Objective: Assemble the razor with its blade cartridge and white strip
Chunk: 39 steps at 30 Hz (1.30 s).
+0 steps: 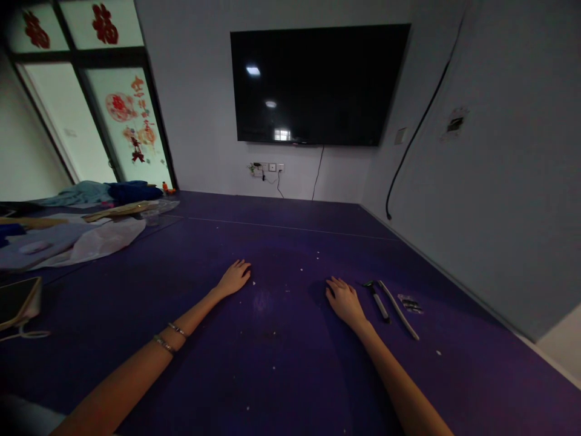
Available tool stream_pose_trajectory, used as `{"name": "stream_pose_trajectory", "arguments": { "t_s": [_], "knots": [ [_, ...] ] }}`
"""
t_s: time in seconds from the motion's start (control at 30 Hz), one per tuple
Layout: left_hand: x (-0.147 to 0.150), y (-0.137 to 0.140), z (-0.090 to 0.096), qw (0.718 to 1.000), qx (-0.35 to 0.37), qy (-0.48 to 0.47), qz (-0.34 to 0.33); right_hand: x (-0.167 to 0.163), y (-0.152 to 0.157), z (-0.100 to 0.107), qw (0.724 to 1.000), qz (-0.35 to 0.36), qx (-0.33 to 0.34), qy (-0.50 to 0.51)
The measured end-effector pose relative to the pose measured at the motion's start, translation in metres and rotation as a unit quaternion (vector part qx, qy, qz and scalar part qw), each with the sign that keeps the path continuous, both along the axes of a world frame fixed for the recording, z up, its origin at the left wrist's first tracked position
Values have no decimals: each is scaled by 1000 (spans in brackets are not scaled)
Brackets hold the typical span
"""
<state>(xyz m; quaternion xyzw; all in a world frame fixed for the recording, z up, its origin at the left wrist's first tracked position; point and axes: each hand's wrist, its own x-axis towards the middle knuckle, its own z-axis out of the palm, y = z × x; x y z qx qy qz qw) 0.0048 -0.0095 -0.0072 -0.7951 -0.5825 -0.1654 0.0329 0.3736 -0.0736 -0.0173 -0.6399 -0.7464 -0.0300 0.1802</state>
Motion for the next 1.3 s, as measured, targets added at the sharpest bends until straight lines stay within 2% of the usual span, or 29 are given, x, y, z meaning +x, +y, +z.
{"name": "stream_pose_trajectory", "arguments": {
  "t_s": [0.23,0.43,0.73,0.9,1.3],
  "knots": [
    [-4,2,-1,1000,-10,4,3,-3,-3,4,1000,-4,-4,9],
    [-4,3,0,1000,-10,2,-24,-3,-2,3,1000,-2,0,6],
    [-5,4,-1,1000,1,28,-14,-3,-5,6,1000,2,6,5],
    [-5,4,-1,1000,-8,7,-6,-3,-5,7,1000,2,-2,7],
    [-6,5,-2,1000,5,21,-20,-7,-8,11,999,-2,8,31]
  ]
}}
